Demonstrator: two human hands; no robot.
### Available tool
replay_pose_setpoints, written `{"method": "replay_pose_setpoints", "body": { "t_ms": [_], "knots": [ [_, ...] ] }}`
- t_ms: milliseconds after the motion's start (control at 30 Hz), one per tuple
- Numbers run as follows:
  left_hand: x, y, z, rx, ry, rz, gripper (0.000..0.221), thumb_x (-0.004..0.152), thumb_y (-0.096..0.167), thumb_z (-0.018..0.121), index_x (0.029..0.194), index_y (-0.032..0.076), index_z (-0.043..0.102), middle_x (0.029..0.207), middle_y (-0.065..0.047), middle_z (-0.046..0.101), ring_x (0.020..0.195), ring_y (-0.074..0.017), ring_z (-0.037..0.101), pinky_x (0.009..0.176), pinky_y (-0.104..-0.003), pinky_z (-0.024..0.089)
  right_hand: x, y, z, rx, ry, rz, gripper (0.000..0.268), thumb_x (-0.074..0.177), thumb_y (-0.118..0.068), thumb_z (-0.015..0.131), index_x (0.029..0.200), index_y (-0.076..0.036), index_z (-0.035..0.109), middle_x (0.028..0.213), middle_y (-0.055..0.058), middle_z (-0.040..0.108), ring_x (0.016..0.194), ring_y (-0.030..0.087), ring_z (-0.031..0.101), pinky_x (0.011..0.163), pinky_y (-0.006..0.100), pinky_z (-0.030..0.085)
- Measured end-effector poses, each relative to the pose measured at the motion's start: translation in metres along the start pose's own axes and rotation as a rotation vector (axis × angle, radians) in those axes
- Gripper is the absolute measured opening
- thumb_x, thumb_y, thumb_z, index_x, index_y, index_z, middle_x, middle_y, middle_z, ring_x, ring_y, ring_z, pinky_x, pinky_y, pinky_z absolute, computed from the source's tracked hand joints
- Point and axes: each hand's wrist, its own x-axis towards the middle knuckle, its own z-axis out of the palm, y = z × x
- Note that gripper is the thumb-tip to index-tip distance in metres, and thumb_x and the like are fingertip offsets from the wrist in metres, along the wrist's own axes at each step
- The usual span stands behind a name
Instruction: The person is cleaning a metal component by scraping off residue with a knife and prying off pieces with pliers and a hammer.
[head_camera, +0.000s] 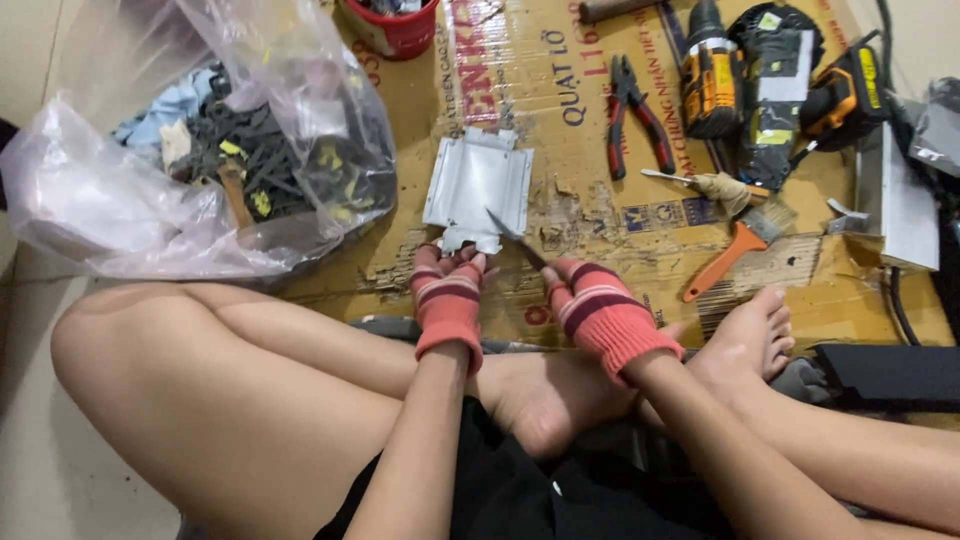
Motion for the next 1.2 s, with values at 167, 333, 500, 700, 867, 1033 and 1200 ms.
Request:
{"method": "replay_pose_setpoints", "body": {
  "t_ms": [167,333,500,700,867,1033,1200],
  "knots": [
    [0.008,-0.024,-0.007,-0.121,-0.042,0.148,0.045,0.085,-0.006,0.067,0.128,-0.002,0.053,0.095,-0.011,0.065,0.078,-0.0169,0.063,0.069,-0.026,0.057,0.02,0.004,0.011,0.036,0.02,-0.006,0.045,0.102,-0.042,0.039,0.134,-0.023,0.063,0.127,0.017,0.069,0.126,0.036,0.061,0.11,0.051,0.048],
    [0.014,-0.032,-0.012,-0.125,-0.012,0.166,0.057,0.083,-0.01,0.065,0.137,-0.002,0.048,0.106,-0.017,0.065,0.083,-0.0196,0.063,0.07,-0.026,0.059,-0.012,-0.016,-0.006,0.074,-0.11,0.057,0.044,0.102,-0.027,0.042,0.139,-0.015,0.062,0.137,0.018,0.065,0.132,0.034,0.058,0.115,0.048,0.044],
    [0.003,-0.02,-0.007,-0.075,0.007,0.11,0.059,0.084,-0.011,0.06,0.14,0.001,0.046,0.105,-0.016,0.063,0.086,-0.0215,0.061,0.069,-0.028,0.059,-0.014,-0.017,-0.014,0.066,-0.17,-0.002,0.046,0.099,-0.027,0.046,0.139,-0.014,0.063,0.114,0.011,0.078,0.119,0.026,0.068,0.109,0.045,0.051],
    [-0.003,0.018,0.016,0.535,0.08,-0.002,0.087,0.083,0.029,0.082,0.155,0.022,0.035,0.138,-0.009,0.062,0.134,-0.0287,0.055,0.114,-0.043,0.045,0.045,0.064,-0.061,-0.105,0.267,-0.015,0.039,0.097,-0.035,0.05,0.132,-0.021,0.062,0.125,0.022,0.068,0.125,0.042,0.061,0.109,0.056,0.048],
    [0.01,0.018,0.019,0.241,-0.17,-0.019,0.084,0.078,-0.003,0.079,0.147,0.011,0.033,0.117,-0.022,0.07,0.113,-0.0344,0.066,0.089,-0.059,0.061,0.025,0.06,-0.097,0.046,0.389,-0.022,0.059,0.097,-0.06,0.048,0.142,-0.023,0.054,0.133,0.022,0.06,0.128,0.041,0.056,0.11,0.055,0.044],
    [-0.005,0.03,0.06,0.113,-0.352,-0.154,0.069,0.087,-0.015,0.063,0.144,0.01,0.034,0.128,-0.032,0.052,0.123,-0.0413,0.052,0.088,-0.068,0.056,0.033,0.057,-0.086,0.999,0.273,0.074,0.063,0.095,-0.038,0.064,0.141,0.005,0.053,0.124,0.023,0.062,0.116,0.035,0.061,0.094,0.048,0.055],
    [0.006,0.007,0.067,0.175,-0.317,-0.071,0.056,0.079,-0.008,0.077,0.127,0.006,0.053,0.112,-0.027,0.058,0.087,-0.0501,0.067,0.065,-0.072,0.061,0.079,0.098,-0.071,1.462,0.335,-0.029,0.035,0.087,-0.019,0.082,0.099,0.006,0.061,0.076,0.01,0.053,0.061,0.026,0.055,0.046,0.036,0.045]
  ]
}}
